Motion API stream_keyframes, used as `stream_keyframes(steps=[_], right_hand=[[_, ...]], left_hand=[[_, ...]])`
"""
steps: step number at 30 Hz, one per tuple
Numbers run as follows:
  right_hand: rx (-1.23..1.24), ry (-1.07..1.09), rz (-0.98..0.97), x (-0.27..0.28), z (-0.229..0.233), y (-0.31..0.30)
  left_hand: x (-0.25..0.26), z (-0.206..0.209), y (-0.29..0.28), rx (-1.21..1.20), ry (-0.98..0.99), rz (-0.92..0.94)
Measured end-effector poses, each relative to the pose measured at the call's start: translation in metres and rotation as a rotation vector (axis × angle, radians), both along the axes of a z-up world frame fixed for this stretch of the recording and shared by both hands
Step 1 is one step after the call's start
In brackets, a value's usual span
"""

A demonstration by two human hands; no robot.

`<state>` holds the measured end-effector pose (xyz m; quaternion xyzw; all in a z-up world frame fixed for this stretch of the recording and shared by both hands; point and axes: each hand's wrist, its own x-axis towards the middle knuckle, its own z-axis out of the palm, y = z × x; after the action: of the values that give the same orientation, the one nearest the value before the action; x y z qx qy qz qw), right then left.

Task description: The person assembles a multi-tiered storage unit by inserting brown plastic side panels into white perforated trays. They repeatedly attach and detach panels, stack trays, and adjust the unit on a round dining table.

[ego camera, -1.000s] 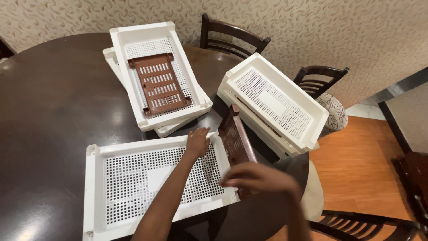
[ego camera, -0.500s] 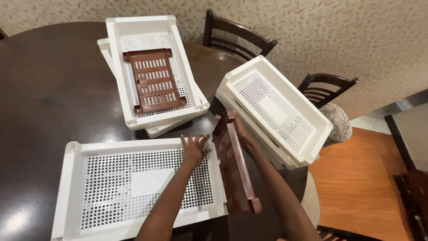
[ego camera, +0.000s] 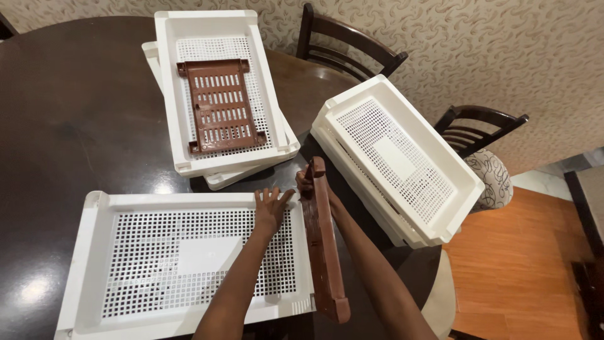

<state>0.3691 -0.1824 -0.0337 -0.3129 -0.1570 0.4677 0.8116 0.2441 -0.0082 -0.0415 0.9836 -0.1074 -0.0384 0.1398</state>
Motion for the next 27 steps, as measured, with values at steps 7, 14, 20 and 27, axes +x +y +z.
stream_keyframes(steps=[7, 14, 20, 27], right_hand=[[0.144, -0.165, 0.119, 0.006, 0.000, -0.006], [-0.219, -0.082, -0.143, -0.012, -0.010, -0.006], [-0.159, -0.132, -0.322, -0.020, -0.016, -0.018], [-0.309, -0.240, -0.234, -0.021, -0.017, -0.014]], left_hand=[[-0.007, -0.005, 0.006, -0.120, -0.120, -0.011], [-0.003, -0.006, 0.000, 0.001, 0.031, -0.008], [-0.004, 0.003, 0.006, -0.074, -0.076, -0.018], [-0.009, 0.007, 0.004, -0.022, 0.022, -0.046]])
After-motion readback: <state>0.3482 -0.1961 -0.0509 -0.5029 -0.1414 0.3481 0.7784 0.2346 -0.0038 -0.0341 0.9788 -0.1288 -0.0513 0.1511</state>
